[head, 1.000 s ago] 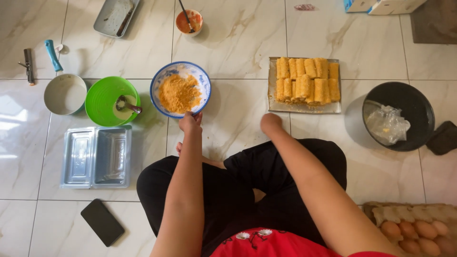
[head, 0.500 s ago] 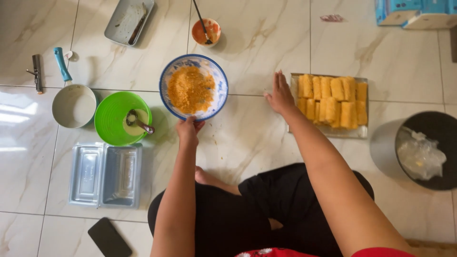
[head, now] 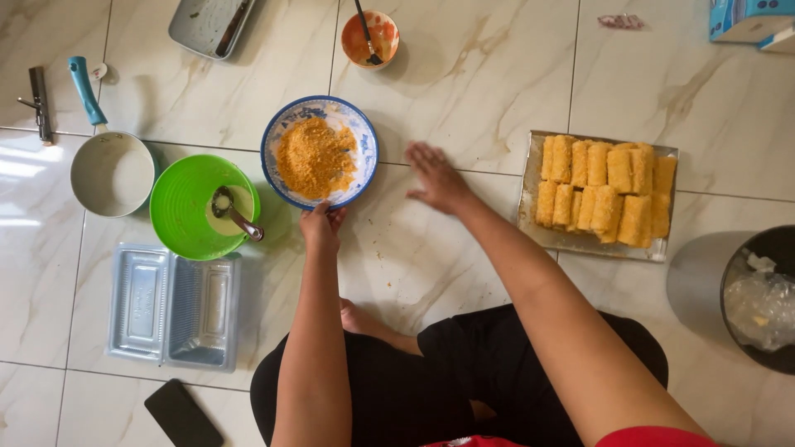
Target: Organizing and aligning yellow spring rolls in neat rows on a metal tray on the floor.
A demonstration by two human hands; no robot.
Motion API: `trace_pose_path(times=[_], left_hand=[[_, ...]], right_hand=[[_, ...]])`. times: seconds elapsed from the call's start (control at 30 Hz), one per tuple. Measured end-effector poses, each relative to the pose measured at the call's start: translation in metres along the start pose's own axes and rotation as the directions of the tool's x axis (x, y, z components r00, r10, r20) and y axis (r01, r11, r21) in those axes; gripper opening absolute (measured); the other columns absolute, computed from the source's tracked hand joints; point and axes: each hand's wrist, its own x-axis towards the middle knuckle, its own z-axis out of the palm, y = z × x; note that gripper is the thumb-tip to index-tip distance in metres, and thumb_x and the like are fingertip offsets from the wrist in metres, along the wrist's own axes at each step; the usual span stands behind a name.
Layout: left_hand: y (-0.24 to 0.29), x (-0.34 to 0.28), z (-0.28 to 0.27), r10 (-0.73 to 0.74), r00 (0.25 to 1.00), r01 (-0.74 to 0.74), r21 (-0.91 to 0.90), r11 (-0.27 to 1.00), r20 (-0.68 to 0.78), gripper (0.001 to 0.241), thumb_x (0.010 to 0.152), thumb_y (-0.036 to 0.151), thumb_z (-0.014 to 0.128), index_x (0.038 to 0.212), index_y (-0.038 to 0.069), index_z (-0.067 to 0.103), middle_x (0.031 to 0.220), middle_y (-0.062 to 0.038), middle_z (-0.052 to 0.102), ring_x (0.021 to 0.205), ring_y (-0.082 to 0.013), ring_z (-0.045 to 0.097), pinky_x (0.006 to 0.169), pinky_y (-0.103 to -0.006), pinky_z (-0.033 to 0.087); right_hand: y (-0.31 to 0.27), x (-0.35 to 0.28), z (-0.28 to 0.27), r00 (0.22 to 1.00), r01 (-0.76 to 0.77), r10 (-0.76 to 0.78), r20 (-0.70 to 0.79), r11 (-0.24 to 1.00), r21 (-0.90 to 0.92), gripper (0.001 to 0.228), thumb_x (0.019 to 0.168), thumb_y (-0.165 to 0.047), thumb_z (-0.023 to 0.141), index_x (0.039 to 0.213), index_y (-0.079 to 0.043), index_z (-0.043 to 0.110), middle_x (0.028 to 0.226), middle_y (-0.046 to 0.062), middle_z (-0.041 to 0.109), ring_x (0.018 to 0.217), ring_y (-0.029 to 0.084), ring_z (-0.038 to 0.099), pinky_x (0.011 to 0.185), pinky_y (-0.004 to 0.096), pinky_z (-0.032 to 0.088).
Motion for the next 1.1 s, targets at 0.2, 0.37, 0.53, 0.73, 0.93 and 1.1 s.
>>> trace_pose_path(times=[0.2, 0.37, 0.53, 0.73, 0.93, 1.1], left_hand=[[-0.035, 0.019, -0.021, 0.136, 0.990, -0.133, 0.062, 0.989, -0.037, 0.031, 0.098, 0.018, 0.068, 0.115, -0.004, 0.054, 0.090, -0.017, 0.065, 0.075, -0.0278, 0.073, 0.071, -0.0430, 0.069], [-0.080, -0.017, -0.028, 0.690, 0.709, -0.589, 0.660, 0.466, 0.147, 0.034, 0.107, 0.029, 0.060, 0.128, 0.002, 0.058, 0.130, -0.024, 0.056, 0.126, -0.0414, 0.054, 0.108, -0.0534, 0.046], [-0.134, -0.006, -0.007, 0.695, 0.320, -0.665, 0.675, -0.319, 0.644, 0.064, 0.102, 0.047, 0.058, 0.142, -0.003, 0.051, 0.139, -0.028, 0.050, 0.136, -0.0440, 0.047, 0.123, -0.0531, 0.031], [-0.146, -0.087, 0.038, 0.288, 0.371, -0.877, 0.435, -0.205, 0.883, 0.063, 0.107, 0.040, 0.041, 0.158, 0.004, 0.034, 0.164, -0.019, 0.034, 0.155, -0.0343, 0.027, 0.129, -0.0474, 0.017], [-0.191, -0.116, 0.053, 0.193, -0.105, -0.969, -0.057, -0.239, 0.976, 0.057, 0.096, 0.022, 0.061, 0.149, 0.007, 0.050, 0.151, -0.017, 0.050, 0.145, -0.0334, 0.044, 0.125, -0.0437, 0.032], [-0.289, -0.172, 0.082, -0.008, -0.222, -0.956, -0.216, 0.197, 0.975, 0.029, 0.096, 0.037, 0.062, 0.095, 0.010, 0.073, 0.091, -0.008, 0.070, 0.096, -0.0320, 0.068, 0.091, -0.0422, 0.057]], right_hand=[[-0.076, -0.043, -0.006, 0.956, 0.192, -0.215, 0.201, 0.973, 0.129, 0.097, 0.092, -0.077, 0.045, 0.161, -0.010, 0.033, 0.170, 0.012, 0.027, 0.158, 0.029, 0.022, 0.129, 0.049, 0.015], [-0.054, -0.086, -0.031, 1.000, -0.009, 0.011, -0.010, 0.977, 0.212, 0.080, 0.098, -0.051, 0.061, 0.161, -0.009, 0.035, 0.165, 0.016, 0.034, 0.154, 0.032, 0.030, 0.127, 0.046, 0.024], [-0.053, -0.128, -0.088, 0.977, -0.210, 0.210, 0.033, 0.929, 0.306, 0.072, 0.107, -0.039, 0.051, 0.166, -0.011, 0.021, 0.171, 0.012, 0.019, 0.157, 0.030, 0.020, 0.128, 0.047, 0.018], [-0.055, -0.157, -0.116, 0.961, -0.263, 0.277, 0.007, 0.904, 0.337, 0.069, 0.110, -0.042, 0.045, 0.167, -0.014, 0.019, 0.172, 0.009, 0.018, 0.158, 0.027, 0.017, 0.129, 0.044, 0.016], [-0.049, -0.173, -0.126, 0.922, -0.229, 0.350, -0.166, 0.839, 0.494, 0.058, 0.113, -0.034, 0.040, 0.166, -0.016, 0.025, 0.170, 0.008, 0.024, 0.156, 0.029, 0.020, 0.127, 0.046, 0.022], [-0.054, -0.187, -0.127, 0.796, -0.247, 0.515, -0.317, 0.756, 0.607, 0.053, 0.114, -0.032, 0.040, 0.164, -0.016, 0.034, 0.166, 0.014, 0.032, 0.153, 0.033, 0.027, 0.126, 0.048, 0.025]])
